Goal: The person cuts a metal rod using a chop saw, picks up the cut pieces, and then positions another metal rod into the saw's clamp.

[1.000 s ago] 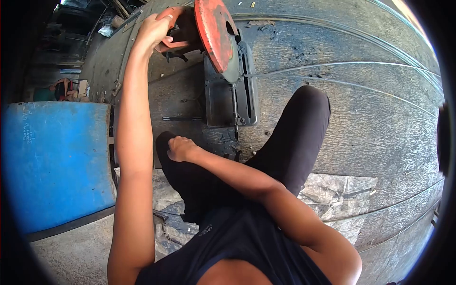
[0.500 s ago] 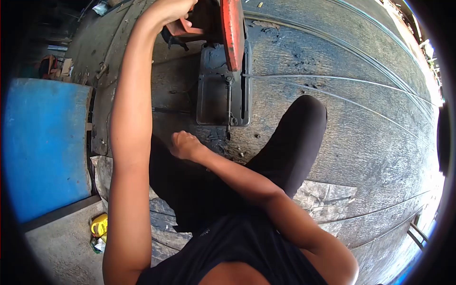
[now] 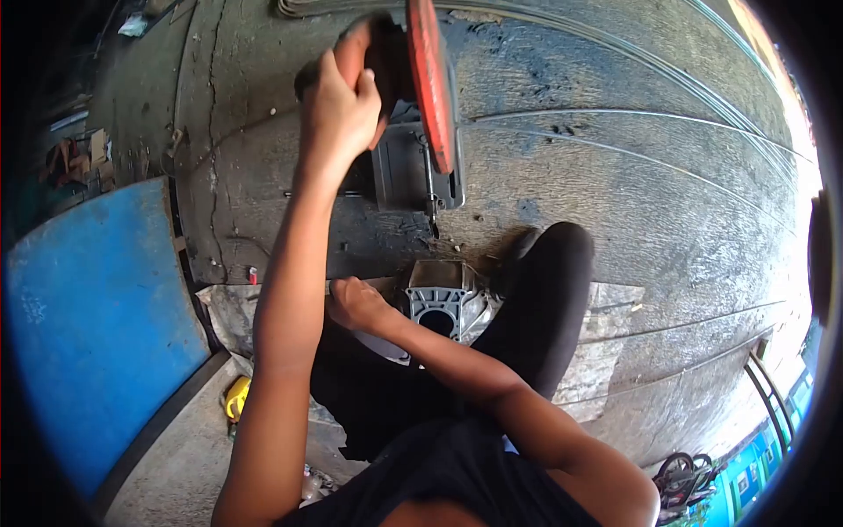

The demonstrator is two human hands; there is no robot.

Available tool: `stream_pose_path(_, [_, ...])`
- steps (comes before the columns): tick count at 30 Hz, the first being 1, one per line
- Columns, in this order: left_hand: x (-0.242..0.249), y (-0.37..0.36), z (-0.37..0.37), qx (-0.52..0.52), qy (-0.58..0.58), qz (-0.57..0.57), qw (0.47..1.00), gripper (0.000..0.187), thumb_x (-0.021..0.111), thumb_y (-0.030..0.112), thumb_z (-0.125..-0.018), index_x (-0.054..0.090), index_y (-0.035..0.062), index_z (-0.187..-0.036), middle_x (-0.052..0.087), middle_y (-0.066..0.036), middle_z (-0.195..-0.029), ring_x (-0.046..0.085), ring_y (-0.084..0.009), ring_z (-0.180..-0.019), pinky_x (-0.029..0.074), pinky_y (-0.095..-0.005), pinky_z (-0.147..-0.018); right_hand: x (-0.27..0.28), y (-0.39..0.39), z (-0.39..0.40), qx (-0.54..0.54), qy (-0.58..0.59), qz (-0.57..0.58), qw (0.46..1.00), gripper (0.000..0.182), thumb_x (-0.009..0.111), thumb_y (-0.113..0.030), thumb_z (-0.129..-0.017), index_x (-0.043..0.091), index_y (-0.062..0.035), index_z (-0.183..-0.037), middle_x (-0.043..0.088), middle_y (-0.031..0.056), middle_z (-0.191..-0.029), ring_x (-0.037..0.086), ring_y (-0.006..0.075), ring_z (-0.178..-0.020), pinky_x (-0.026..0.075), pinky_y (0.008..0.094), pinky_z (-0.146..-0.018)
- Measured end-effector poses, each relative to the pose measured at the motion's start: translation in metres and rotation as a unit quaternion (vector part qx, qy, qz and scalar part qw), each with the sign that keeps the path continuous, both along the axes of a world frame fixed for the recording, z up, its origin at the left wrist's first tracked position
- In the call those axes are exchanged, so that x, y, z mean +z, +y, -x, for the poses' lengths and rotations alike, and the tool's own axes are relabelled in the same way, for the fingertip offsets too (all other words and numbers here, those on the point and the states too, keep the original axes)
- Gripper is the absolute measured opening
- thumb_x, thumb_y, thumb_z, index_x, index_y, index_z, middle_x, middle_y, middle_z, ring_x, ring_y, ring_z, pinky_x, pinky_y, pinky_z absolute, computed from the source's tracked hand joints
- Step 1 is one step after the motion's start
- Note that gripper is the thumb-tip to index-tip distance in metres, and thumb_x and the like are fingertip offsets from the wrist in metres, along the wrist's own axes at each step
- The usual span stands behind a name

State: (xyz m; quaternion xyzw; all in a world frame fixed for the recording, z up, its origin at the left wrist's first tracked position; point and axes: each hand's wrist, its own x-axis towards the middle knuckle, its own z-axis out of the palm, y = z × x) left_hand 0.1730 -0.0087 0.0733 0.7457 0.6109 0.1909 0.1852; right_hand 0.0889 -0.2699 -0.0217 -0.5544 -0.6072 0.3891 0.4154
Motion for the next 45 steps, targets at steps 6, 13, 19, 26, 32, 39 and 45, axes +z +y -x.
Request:
stream_pose_path(6, [0.014,-0.01,-0.014,0.103,-0.003,0.101,0.99,0.058,0.053,0.031,-0.086,0.035,-0.0013,-0.131,0.055,-0.031,-0.11,0.054,-0.0449,-0.101,0.043,-0.0474,-0.085,0.14,0.048,-0.124,0.116,-0.063,0.209,0.969,0.019,0.05,-0.018,-0.078,0.05,0.0008,-0.079,0.054,0.0208,-0.069,0.06,0.0378,-0.059,0.051,0.0465,-0.052])
stream_pose_path(13, [0.01,-0.011,-0.012,0.088,-0.011,0.074,0.993,0.059,0.055,0.033,-0.087,0.037,-0.003,-0.13,0.048,-0.028,-0.123,0.049,-0.0427,-0.111,0.041,-0.0442,-0.092,0.203,0.176,-0.258,-0.177,0.019,0.14,0.974,0.026,0.055,-0.014,-0.078,0.052,0.0037,-0.097,0.059,0.0282,-0.086,0.059,0.0441,-0.079,0.047,0.0503,-0.07])
stream_pose_path(19, [0.009,-0.014,-0.01,0.055,-0.05,0.045,0.996,0.061,0.058,0.029,-0.085,0.035,-0.0058,-0.13,0.048,-0.03,-0.121,0.05,-0.0432,-0.109,0.042,-0.0443,-0.09,0.15,0.243,-0.243,-0.098,-0.077,0.16,0.979,0.051,0.057,-0.024,-0.077,0.047,0.0002,-0.121,0.058,0.0313,-0.098,0.059,0.0421,-0.093,0.046,0.046,-0.084])
stream_pose_path(26, [0.016,-0.018,-0.008,0.037,-0.102,0.056,0.993,0.064,0.056,0.024,-0.086,0.028,-0.0093,-0.132,0.045,-0.033,-0.122,0.046,-0.0437,-0.113,0.039,-0.0424,-0.095,0.15,0.266,-0.213,-0.091,-0.253,0.299,0.916,0.071,0.058,-0.03,-0.079,0.026,-0.0119,-0.139,0.051,0.0325,-0.108,0.057,0.0441,-0.098,0.047,0.0459,-0.084])
stream_pose_path(32, [0.026,-0.02,0.0,0.021,-0.158,0.122,0.98,0.071,0.054,0.023,-0.086,0.014,-0.0058,-0.137,0.038,-0.035,-0.126,0.047,-0.0464,-0.109,0.041,-0.0468,-0.09,0.139,0.26,-0.198,-0.115,-0.334,0.266,0.897,0.068,0.052,-0.013,-0.082,0.021,-0.0148,-0.142,0.054,0.0256,-0.106,0.059,0.0399,-0.094,0.049,0.0425,-0.078])
stream_pose_path(39, [0.034,-0.017,0.004,0.005,-0.145,0.215,0.966,0.073,0.053,0.021,-0.086,0.009,-0.006,-0.138,0.037,-0.035,-0.127,0.049,-0.0473,-0.105,0.042,-0.0485,-0.087,0.14,0.261,-0.19,-0.14,-0.34,0.284,0.885,0.065,0.051,-0.021,-0.084,0.023,-0.0178,-0.142,0.056,0.0251,-0.106,0.059,0.0397,-0.094,0.048,0.0434,-0.078])
stream_pose_path(45, [0.022,-0.019,0.004,-0.022,-0.161,0.162,0.973,0.073,0.052,0.018,-0.085,0.007,-0.0079,-0.137,0.035,-0.04,-0.124,0.05,-0.0507,-0.1,0.045,-0.0513,-0.081,0.126,0.256,-0.193,-0.167,-0.34,0.245,0.893,0.061,0.05,-0.022,-0.082,0.03,-0.0198,-0.14,0.057,0.0258,-0.102,0.059,0.0426,-0.091,0.047,0.0461,-0.076])
